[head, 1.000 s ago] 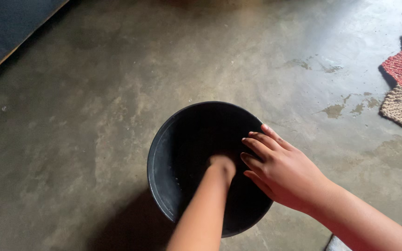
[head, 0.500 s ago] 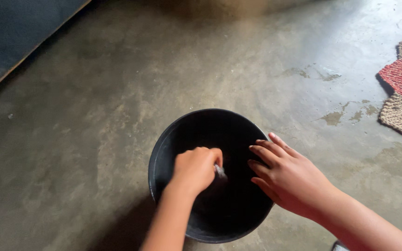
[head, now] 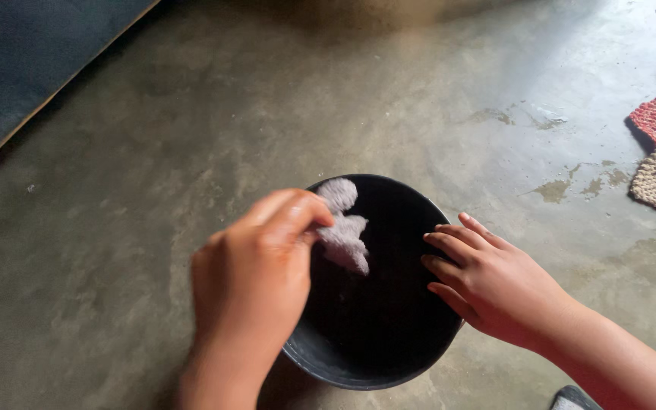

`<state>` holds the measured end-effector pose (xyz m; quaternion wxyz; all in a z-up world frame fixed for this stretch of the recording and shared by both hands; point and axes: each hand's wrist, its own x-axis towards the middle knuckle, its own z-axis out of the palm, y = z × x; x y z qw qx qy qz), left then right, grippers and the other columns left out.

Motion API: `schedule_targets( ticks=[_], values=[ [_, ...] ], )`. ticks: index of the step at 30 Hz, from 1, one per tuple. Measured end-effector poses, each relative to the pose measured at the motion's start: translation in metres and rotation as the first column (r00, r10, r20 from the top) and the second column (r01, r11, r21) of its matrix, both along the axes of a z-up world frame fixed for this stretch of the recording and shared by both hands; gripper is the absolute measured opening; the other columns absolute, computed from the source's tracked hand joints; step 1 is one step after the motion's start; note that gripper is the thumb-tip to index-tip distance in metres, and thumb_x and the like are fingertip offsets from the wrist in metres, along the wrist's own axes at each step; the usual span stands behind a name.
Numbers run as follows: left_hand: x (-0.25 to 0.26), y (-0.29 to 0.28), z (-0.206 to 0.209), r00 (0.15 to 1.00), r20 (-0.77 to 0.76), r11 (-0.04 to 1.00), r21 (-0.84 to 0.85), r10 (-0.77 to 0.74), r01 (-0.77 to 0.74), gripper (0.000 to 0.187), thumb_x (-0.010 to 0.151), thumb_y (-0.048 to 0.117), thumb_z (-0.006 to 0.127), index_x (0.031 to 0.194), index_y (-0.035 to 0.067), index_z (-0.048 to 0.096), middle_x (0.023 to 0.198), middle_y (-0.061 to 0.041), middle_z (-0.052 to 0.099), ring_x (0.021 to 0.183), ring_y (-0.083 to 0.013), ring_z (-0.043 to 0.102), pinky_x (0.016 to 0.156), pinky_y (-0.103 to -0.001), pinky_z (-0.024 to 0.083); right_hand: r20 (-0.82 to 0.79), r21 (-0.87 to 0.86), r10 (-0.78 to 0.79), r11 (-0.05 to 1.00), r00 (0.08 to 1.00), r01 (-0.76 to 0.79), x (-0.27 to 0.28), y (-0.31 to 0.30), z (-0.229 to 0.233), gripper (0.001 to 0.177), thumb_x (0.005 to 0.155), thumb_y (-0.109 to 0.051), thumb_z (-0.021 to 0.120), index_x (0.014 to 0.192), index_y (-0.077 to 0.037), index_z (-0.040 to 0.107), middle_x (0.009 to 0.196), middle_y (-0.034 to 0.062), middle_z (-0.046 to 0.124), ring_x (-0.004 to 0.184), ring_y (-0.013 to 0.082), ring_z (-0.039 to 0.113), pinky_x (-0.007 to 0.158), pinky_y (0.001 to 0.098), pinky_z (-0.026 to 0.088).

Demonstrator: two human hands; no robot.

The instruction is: The person washes a small gray cloth by hand in a black bucket of water. They repeatedly submerge, scrub, and wring the cloth to remove water, then lift it out of the bucket and walk toward a doorway.

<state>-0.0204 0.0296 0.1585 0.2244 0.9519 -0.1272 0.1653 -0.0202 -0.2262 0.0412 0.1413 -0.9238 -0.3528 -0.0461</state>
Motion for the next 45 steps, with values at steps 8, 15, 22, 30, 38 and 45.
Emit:
schedule_targets(
  ticks=[8,15,22,30,38,45],
  values=[
    [0.036,-0.023,-0.133,0.936,-0.345,0.979,0.160,-0.066,0.128,0.013,0.086,0.007,0.066,0.086,0.018,0.073,0.091,-0.004,0.074,0.078,-0.0311,0.073,0.064,-0.045,0.056,-0.030,-0.020,-0.003,1.000,1.000,0.002,-0.005,0.000,-0.003,0.040,0.082,-0.030,0.068,0.113,-0.006,0.073,0.132,0.0170,0.063,0.131,0.0345,0.052,0.114,0.0495,0.031],
    [0.072,-0.058,-0.238,0.861,-0.506,0.889,0.369,-0.052,0.270,0.013,0.082,0.007,0.069,0.090,0.013,0.076,0.091,-0.014,0.076,0.086,-0.0325,0.074,0.072,-0.044,0.059,-0.024,-0.024,0.007,1.000,1.000,-0.007,-0.008,-0.002,-0.002,0.039,0.082,-0.028,0.069,0.113,-0.006,0.073,0.131,0.0181,0.063,0.130,0.0349,0.053,0.114,0.0498,0.031],
    [0.071,-0.067,-0.305,0.794,-0.605,0.823,0.416,-0.068,0.387,0.011,0.083,0.010,0.069,0.089,0.011,0.078,0.093,-0.012,0.076,0.089,-0.0298,0.074,0.073,-0.043,0.059,-0.005,-0.018,0.025,1.000,1.000,-0.025,-0.010,-0.002,-0.002,0.039,0.080,-0.028,0.069,0.112,-0.006,0.073,0.130,0.0174,0.064,0.129,0.0343,0.054,0.114,0.0506,0.032],
    [0.033,-0.031,-0.149,0.930,-0.276,0.943,0.158,-0.242,0.292,0.006,0.080,0.009,0.070,0.081,0.014,0.072,0.082,-0.006,0.073,0.080,-0.0266,0.073,0.067,-0.042,0.055,0.042,0.087,0.007,0.996,0.999,-0.011,-0.008,0.000,0.002,0.034,0.084,-0.025,0.069,0.109,-0.004,0.071,0.121,0.0134,0.068,0.119,0.0311,0.060,0.112,0.0497,0.037],
    [0.002,-0.011,-0.025,0.979,-0.199,0.992,-0.128,-0.044,0.019,0.008,0.086,0.007,0.069,0.093,0.010,0.069,0.098,-0.001,0.076,0.080,-0.0213,0.076,0.063,-0.034,0.059,-0.118,0.195,-0.084,0.975,0.989,0.106,-0.005,0.019,0.006,0.047,0.086,-0.024,0.068,0.128,-0.004,0.062,0.127,0.0142,0.067,0.115,0.0337,0.063,0.095,0.0408,0.048],
    [-0.029,0.005,-0.014,0.964,0.037,0.834,-0.495,-0.262,0.245,0.014,0.086,-0.005,0.070,0.095,0.005,0.066,0.104,-0.009,0.073,0.101,-0.0195,0.076,0.080,-0.031,0.063,-0.132,0.340,-0.026,0.938,0.991,0.070,-0.004,0.030,-0.022,0.077,0.083,-0.022,0.072,0.149,0.002,0.042,0.141,0.0278,0.059,0.120,0.0410,0.060,0.091,0.0403,0.053]
  ],
)
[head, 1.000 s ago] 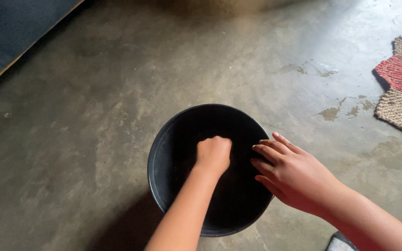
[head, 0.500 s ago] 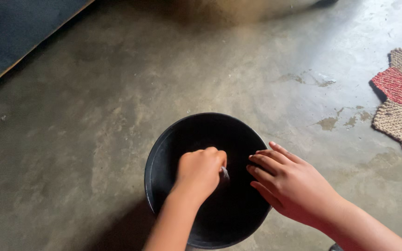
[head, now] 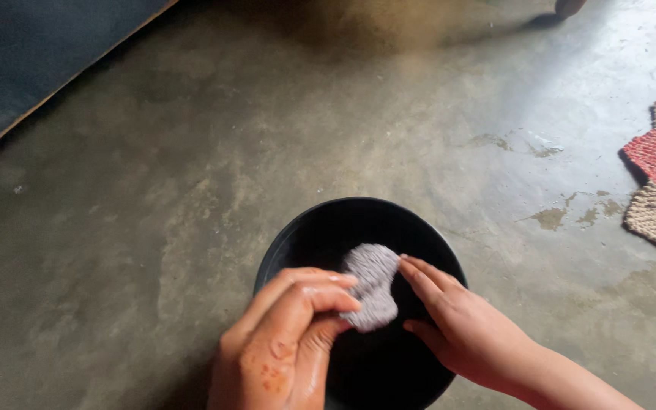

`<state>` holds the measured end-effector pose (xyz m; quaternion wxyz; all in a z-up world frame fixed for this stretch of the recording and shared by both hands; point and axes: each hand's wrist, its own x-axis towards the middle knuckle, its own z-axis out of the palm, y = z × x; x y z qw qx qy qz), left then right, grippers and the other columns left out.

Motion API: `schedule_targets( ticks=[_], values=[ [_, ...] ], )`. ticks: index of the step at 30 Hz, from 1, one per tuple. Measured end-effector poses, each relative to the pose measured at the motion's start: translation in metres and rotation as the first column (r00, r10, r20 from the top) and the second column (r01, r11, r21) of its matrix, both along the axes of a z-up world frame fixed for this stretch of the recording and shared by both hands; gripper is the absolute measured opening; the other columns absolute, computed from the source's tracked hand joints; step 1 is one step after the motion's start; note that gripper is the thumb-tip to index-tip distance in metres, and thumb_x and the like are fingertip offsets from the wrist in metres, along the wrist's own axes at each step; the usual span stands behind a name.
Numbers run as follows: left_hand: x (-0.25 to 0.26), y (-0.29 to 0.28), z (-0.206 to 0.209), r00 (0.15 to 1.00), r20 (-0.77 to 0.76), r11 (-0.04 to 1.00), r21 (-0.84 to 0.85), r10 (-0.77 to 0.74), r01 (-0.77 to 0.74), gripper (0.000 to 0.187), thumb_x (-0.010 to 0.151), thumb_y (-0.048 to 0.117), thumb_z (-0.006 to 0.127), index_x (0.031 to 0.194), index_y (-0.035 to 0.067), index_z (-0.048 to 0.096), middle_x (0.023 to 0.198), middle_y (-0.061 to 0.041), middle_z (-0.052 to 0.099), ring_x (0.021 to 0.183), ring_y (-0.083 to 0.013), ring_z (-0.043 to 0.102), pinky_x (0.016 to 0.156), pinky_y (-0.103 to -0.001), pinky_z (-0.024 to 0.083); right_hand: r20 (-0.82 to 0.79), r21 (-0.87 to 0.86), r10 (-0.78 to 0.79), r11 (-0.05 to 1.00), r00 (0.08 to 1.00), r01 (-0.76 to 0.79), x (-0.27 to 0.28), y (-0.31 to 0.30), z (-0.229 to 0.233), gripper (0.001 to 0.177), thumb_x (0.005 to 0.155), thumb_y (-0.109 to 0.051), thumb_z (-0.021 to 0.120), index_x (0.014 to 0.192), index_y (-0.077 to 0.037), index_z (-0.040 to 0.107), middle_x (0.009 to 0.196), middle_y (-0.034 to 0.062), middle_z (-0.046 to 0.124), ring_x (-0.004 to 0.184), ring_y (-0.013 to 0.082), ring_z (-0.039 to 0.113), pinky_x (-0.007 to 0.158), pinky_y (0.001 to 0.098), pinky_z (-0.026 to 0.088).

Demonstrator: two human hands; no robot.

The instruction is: The person washes a small gray cloth by hand in a black bucket of water. They repeatedly submerge, scrub, and wring the cloth to remove water, then lift it out of the bucket and walk toward a doorway.

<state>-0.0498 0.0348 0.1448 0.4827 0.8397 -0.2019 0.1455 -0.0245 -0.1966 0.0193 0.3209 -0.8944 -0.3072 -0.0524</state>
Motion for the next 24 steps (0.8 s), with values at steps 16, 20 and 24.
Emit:
schedule_targets(
  ticks=[16,20,24],
  values=[
    [0.009,0.033,-0.063,0.938,-0.078,0.753,0.620,0.337,-0.219,0.008,0.089,0.017,0.065,0.090,0.011,0.070,0.095,-0.001,0.072,0.094,-0.0233,0.070,0.075,-0.040,0.055,-0.462,-0.139,-0.123,0.988,0.878,0.066,-0.003,0.036,-0.011,0.016,0.082,-0.014,0.070,0.097,-0.009,0.071,0.094,0.0125,0.070,0.096,0.0351,0.065,0.081,0.0438,0.052],
    [0.015,0.040,-0.083,0.935,0.016,0.731,0.619,0.353,-0.287,0.015,0.093,0.024,0.066,0.091,0.010,0.070,0.099,-0.002,0.070,0.100,-0.0243,0.067,0.081,-0.042,0.053,-0.422,-0.124,-0.208,0.977,0.882,0.172,0.000,0.048,-0.006,0.017,0.081,-0.016,0.070,0.096,-0.007,0.069,0.091,0.0124,0.069,0.093,0.0353,0.065,0.078,0.0431,0.053],
    [0.025,0.041,-0.100,0.945,0.005,0.754,0.601,0.327,-0.264,0.015,0.092,0.023,0.067,0.094,0.008,0.069,0.108,-0.004,0.069,0.110,-0.0258,0.062,0.085,-0.042,0.051,-0.406,-0.081,-0.222,0.975,0.886,0.208,0.009,0.064,0.005,0.016,0.084,-0.015,0.068,0.098,-0.007,0.067,0.092,0.0117,0.067,0.091,0.0341,0.065,0.077,0.0422,0.053]
  ],
)
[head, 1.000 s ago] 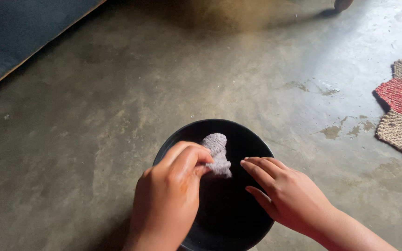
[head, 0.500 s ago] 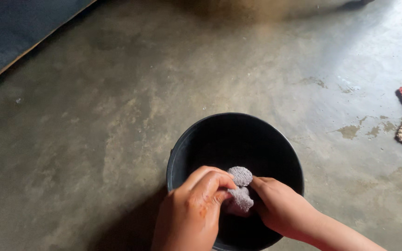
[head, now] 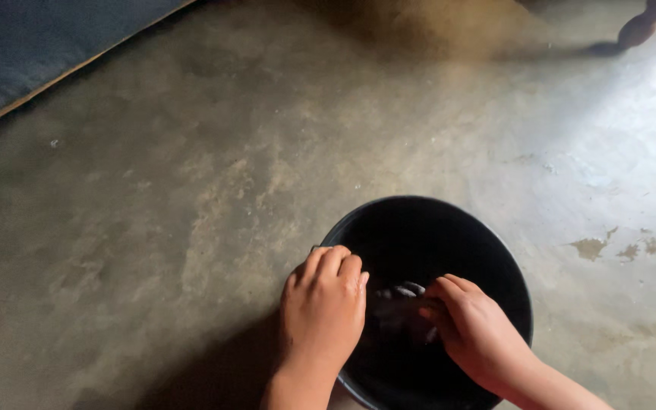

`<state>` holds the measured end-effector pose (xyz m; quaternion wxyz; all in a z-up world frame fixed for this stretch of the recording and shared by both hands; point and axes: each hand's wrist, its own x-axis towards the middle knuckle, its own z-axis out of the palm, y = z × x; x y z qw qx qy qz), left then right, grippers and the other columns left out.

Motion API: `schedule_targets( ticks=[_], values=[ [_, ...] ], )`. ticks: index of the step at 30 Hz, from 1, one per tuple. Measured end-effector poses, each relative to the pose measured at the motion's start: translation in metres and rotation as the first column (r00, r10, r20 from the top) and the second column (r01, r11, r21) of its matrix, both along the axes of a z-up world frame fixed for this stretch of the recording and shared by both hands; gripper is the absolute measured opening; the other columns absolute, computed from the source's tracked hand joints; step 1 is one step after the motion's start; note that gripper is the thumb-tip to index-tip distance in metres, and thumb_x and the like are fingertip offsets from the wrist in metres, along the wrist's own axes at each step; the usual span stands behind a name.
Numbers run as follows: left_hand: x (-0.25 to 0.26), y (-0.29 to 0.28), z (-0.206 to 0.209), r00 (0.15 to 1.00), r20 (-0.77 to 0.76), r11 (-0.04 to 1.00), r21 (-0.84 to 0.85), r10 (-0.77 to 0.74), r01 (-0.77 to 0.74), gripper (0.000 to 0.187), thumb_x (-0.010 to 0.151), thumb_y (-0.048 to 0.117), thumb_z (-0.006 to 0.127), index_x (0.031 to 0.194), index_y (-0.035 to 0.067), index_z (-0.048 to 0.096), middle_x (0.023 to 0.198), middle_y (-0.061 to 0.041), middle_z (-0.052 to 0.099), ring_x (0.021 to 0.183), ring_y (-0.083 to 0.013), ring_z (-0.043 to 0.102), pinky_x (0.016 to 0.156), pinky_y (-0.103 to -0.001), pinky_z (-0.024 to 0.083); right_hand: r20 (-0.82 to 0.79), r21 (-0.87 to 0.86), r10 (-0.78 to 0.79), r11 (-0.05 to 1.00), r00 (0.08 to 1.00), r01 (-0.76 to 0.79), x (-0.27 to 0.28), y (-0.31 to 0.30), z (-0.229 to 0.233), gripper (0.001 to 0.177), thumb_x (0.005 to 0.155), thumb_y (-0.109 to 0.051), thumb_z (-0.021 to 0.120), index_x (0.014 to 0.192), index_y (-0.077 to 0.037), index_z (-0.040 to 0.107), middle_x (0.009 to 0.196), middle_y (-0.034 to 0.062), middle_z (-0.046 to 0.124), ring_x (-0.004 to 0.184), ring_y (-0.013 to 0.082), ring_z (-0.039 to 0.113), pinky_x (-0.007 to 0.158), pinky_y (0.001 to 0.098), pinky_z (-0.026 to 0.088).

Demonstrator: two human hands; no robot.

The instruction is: The person washes a small gray cloth by hand in a black bucket of water. They repeatedly submerge, scrub, and wring the cloth to remove water, then lift it out of the bucket and walk toward a doorway.

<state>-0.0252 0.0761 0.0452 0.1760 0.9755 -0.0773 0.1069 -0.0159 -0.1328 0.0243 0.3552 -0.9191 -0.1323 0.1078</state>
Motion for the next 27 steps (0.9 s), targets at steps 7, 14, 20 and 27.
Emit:
schedule_targets(
  ticks=[7,14,20,27],
  values=[
    [0.012,0.002,-0.033,0.981,0.181,0.996,-0.042,-0.074,0.082,0.014,0.085,0.016,0.068,0.091,0.004,0.071,0.124,-0.014,0.067,0.128,-0.0322,0.055,0.108,-0.054,0.038,0.243,-0.262,0.184,0.958,0.952,-0.119,0.036,0.028,-0.014,0.022,0.083,-0.018,0.067,0.104,-0.009,0.068,0.101,0.0139,0.063,0.097,0.0348,0.061,0.074,0.0436,0.053],
    [0.018,0.002,-0.043,0.990,0.135,0.975,-0.212,-0.044,0.072,0.018,0.089,0.019,0.069,0.094,0.002,0.071,0.126,-0.016,0.067,0.131,-0.0316,0.055,0.110,-0.052,0.037,-0.341,-0.444,0.693,0.477,0.635,-0.759,0.086,0.025,-0.185,0.018,0.091,-0.020,0.062,0.104,-0.014,0.072,0.113,0.0120,0.069,0.105,0.0291,0.066,0.085,0.0388,0.056],
    [0.019,0.007,-0.048,0.991,0.127,0.957,-0.280,-0.040,0.075,0.019,0.091,0.019,0.067,0.093,0.001,0.071,0.125,-0.016,0.068,0.130,-0.0300,0.056,0.111,-0.051,0.037,-0.538,-0.056,0.406,0.857,0.739,-0.512,0.081,0.021,-0.298,0.019,0.093,-0.027,0.064,0.100,-0.013,0.076,0.108,0.0102,0.076,0.101,0.0246,0.070,0.088,0.0361,0.058],
    [0.020,0.009,-0.047,0.981,0.192,0.943,-0.321,-0.026,0.088,0.016,0.090,0.019,0.068,0.092,0.003,0.071,0.120,-0.012,0.070,0.126,-0.0290,0.059,0.109,-0.048,0.040,-0.445,-0.353,0.500,0.664,0.743,-0.659,0.084,0.027,-0.247,0.021,0.093,-0.028,0.064,0.107,-0.017,0.074,0.114,0.0072,0.073,0.105,0.0237,0.066,0.097,0.0389,0.050]
  ],
)
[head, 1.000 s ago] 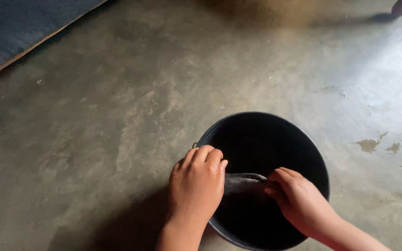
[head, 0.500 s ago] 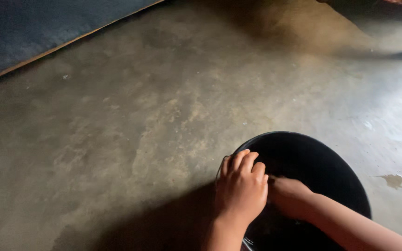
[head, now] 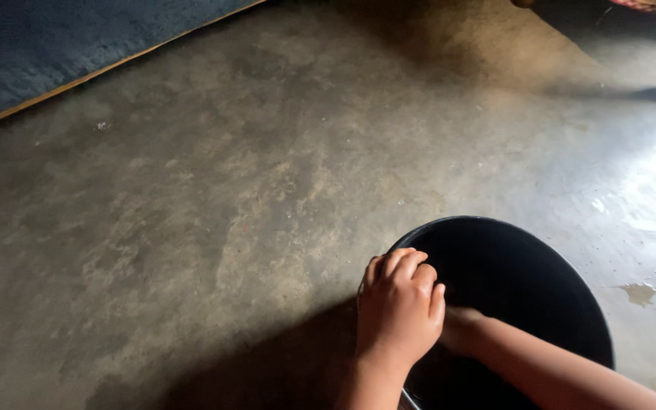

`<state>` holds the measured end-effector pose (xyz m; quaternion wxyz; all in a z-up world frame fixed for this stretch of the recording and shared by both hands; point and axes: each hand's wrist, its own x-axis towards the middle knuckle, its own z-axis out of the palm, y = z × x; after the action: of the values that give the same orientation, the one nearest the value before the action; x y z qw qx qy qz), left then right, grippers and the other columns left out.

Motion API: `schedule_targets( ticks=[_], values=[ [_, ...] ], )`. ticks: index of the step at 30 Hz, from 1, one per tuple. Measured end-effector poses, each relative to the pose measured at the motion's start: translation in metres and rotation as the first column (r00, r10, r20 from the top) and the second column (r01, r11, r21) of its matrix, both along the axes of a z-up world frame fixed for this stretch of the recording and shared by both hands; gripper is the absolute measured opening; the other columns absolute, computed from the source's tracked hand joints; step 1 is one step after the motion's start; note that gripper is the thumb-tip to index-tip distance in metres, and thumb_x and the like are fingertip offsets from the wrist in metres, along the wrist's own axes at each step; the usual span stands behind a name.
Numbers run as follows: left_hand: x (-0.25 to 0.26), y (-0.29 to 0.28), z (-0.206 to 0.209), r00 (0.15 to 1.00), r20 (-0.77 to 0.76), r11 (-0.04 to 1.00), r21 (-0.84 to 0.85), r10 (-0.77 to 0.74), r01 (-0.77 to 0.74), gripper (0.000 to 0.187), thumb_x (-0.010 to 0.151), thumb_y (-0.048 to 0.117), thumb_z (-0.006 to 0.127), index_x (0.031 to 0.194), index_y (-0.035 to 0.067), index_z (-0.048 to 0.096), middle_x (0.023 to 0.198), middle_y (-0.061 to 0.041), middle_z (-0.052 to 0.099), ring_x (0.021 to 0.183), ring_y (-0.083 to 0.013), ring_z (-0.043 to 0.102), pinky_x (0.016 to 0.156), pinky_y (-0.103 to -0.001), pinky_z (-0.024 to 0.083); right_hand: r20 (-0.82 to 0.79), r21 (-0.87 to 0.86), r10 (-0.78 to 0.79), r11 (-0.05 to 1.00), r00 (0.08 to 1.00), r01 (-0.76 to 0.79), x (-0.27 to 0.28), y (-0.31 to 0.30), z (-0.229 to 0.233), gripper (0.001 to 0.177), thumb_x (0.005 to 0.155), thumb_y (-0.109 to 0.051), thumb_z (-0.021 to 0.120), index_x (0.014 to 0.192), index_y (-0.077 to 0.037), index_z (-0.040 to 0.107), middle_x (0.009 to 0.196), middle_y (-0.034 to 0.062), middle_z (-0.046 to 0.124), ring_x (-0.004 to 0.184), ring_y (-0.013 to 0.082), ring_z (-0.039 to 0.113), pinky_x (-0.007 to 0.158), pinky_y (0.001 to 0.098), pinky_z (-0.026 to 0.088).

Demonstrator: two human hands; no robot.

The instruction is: The person washes a small gray cloth by hand in a black bucket of water. They repeatedly submerge, scrub, and wring the cloth to remove water, then lift it out of the bucket and walk toward a doorway.

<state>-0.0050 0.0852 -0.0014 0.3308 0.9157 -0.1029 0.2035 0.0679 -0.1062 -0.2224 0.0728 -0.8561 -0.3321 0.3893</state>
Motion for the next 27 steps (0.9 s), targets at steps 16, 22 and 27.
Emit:
schedule_targets(
  ticks=[16,22,27],
  values=[
    [-0.003,-0.004,-0.005,0.998,0.051,0.997,0.066,0.037,-0.041,0.015,0.080,0.004,0.063,0.092,0.003,0.071,0.119,-0.014,0.071,0.125,-0.0296,0.061,0.108,-0.047,0.043,0.555,-0.086,-0.258,0.928,0.791,0.362,-0.060,0.013,0.337,0.014,0.094,-0.031,0.067,0.101,-0.024,0.075,0.105,-0.0047,0.062,0.089,0.0168,0.071,0.081,0.0315,0.059],
    [-0.001,-0.004,-0.001,1.000,0.008,0.998,0.055,0.017,-0.017,0.020,0.075,0.004,0.062,0.092,0.002,0.071,0.119,-0.015,0.071,0.125,-0.0307,0.060,0.109,-0.048,0.041,0.567,0.188,-0.235,0.970,0.789,0.154,-0.050,0.016,0.304,0.022,0.071,-0.017,0.076,0.093,-0.016,0.074,0.100,0.0022,0.060,0.093,0.0233,0.065,0.072,0.0384,0.056],
    [-0.003,0.000,-0.004,1.000,0.002,0.998,0.055,0.014,-0.015,0.017,0.080,0.006,0.063,0.094,0.002,0.070,0.121,-0.014,0.070,0.127,-0.0292,0.059,0.112,-0.048,0.039,0.552,0.117,0.019,0.988,0.834,-0.100,-0.009,0.027,0.211,0.023,0.071,-0.008,0.069,0.094,-0.010,0.073,0.110,0.0103,0.062,0.101,0.0282,0.064,0.079,0.0371,0.057]
  ],
)
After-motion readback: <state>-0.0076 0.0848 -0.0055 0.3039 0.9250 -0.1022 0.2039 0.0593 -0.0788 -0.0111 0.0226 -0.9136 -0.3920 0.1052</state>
